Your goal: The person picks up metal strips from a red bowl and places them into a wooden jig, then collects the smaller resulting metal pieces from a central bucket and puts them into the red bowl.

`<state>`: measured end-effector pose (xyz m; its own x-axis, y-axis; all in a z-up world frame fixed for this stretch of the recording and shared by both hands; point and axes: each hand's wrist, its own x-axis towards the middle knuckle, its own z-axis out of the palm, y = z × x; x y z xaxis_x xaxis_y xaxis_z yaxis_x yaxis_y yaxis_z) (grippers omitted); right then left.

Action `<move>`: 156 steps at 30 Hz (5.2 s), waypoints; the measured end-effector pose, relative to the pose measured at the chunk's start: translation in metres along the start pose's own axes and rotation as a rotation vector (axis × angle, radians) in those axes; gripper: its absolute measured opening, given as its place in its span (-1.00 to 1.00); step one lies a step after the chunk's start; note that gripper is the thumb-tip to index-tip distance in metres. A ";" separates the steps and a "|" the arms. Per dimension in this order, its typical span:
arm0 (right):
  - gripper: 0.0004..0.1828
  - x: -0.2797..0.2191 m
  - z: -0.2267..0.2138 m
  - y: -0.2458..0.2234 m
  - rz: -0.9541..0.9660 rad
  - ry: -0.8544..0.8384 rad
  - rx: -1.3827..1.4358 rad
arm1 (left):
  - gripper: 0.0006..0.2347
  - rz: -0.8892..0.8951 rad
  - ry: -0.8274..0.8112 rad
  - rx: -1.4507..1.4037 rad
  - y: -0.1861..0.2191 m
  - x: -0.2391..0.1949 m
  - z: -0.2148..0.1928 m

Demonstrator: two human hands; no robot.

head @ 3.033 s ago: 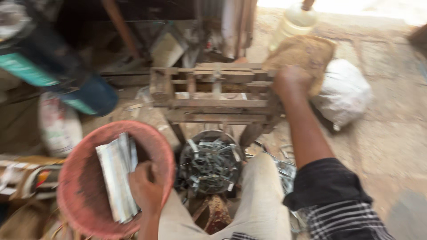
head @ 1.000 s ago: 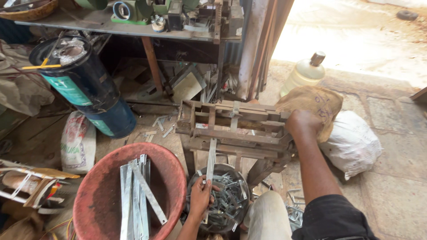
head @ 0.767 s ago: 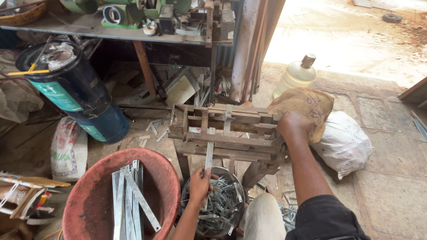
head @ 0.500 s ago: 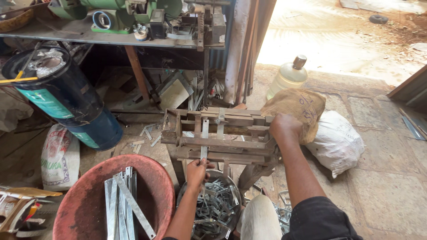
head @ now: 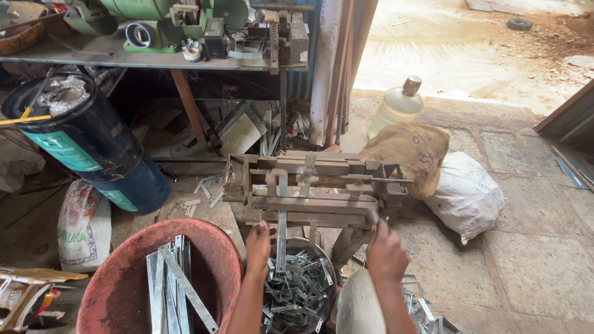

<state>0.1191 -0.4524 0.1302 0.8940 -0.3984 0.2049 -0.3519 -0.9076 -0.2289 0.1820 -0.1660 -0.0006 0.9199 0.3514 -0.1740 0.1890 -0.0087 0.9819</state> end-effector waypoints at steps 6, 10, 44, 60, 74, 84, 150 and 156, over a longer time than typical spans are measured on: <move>-0.70 -0.029 0.028 0.007 -0.073 0.271 0.136 | -0.80 0.010 0.024 -0.026 0.025 -0.021 -0.026; -0.77 0.030 -0.006 0.012 -0.071 0.000 -0.038 | -0.68 0.314 -0.017 0.073 0.042 -0.018 -0.022; -0.68 0.163 -0.089 -0.079 0.023 -0.324 -0.225 | -0.68 -0.250 -0.510 -0.073 -0.024 -0.013 -0.019; -0.67 0.167 -0.080 -0.074 0.004 -0.289 -0.223 | -0.68 -0.396 -0.098 -0.080 0.048 0.020 0.011; -0.64 0.035 -0.025 -0.006 -0.063 -0.094 -0.197 | -0.54 -0.316 -0.145 -0.364 0.033 0.003 0.011; -0.65 -0.015 0.017 0.011 -0.017 0.027 0.165 | -0.53 0.129 0.125 -0.157 0.032 -0.025 0.005; -0.63 0.174 -0.065 -0.061 -0.040 -0.257 -0.304 | -0.88 -0.098 0.467 0.858 -0.023 -0.105 -0.188; -0.63 0.172 -0.075 -0.073 0.026 -0.344 -0.332 | -0.71 0.127 -0.032 -0.036 -0.022 -0.122 -0.112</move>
<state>0.2773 -0.4649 0.2539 0.9039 -0.4055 -0.1361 -0.3950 -0.9134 0.0979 0.0272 -0.1040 0.0074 0.9464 0.3192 -0.0500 0.0585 -0.0172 0.9981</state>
